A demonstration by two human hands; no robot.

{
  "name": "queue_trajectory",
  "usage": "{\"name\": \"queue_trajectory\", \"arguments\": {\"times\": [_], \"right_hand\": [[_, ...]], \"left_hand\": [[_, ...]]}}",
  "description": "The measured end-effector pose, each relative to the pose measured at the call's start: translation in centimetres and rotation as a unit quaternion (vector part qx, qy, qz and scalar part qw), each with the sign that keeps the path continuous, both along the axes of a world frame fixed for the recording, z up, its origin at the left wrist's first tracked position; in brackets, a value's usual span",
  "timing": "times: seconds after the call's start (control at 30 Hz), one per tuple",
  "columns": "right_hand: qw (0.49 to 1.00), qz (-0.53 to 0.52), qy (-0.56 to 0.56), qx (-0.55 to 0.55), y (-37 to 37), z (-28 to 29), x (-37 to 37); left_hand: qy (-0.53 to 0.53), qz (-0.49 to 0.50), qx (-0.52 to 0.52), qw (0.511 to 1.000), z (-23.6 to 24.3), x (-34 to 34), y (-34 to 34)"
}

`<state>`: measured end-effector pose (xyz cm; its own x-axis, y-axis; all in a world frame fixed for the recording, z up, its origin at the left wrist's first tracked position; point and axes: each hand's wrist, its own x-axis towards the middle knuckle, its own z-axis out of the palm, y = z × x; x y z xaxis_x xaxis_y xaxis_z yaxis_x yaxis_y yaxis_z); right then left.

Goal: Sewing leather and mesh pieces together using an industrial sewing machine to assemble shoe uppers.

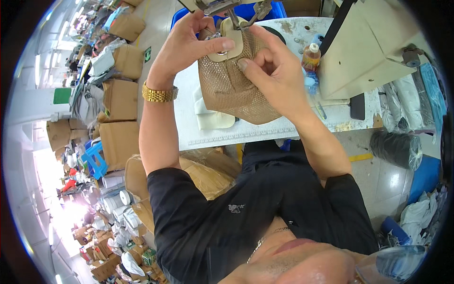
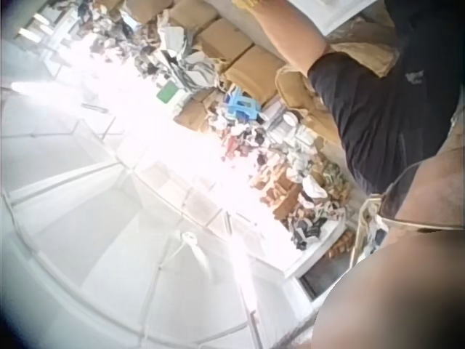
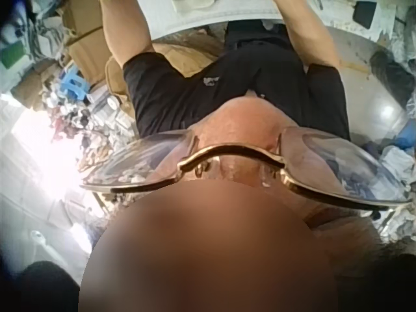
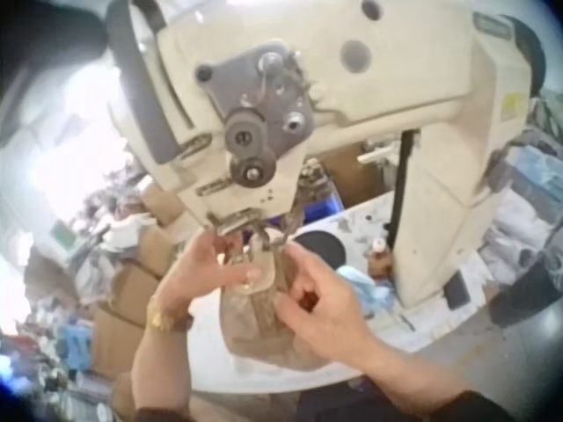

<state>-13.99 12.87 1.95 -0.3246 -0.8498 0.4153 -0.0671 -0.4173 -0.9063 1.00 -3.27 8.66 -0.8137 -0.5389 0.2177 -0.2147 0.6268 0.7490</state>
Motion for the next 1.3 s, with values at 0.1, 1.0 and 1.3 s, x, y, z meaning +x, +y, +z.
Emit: {"name": "queue_trajectory", "arguments": {"times": [0.1,1.0,1.3], "right_hand": [[1.000,0.000,0.007,-0.017,-0.7,0.1,-0.4],[0.999,0.052,0.010,-0.007,-3.3,0.3,-2.7],[0.994,0.089,-0.011,0.057,-4.2,1.1,-4.2]], "left_hand": [[0.059,-0.003,0.002,0.998,-0.3,-0.2,-0.1],[0.110,0.040,0.027,0.993,0.2,-0.8,1.0],[0.124,0.060,0.035,0.990,0.2,-0.3,1.0]]}}
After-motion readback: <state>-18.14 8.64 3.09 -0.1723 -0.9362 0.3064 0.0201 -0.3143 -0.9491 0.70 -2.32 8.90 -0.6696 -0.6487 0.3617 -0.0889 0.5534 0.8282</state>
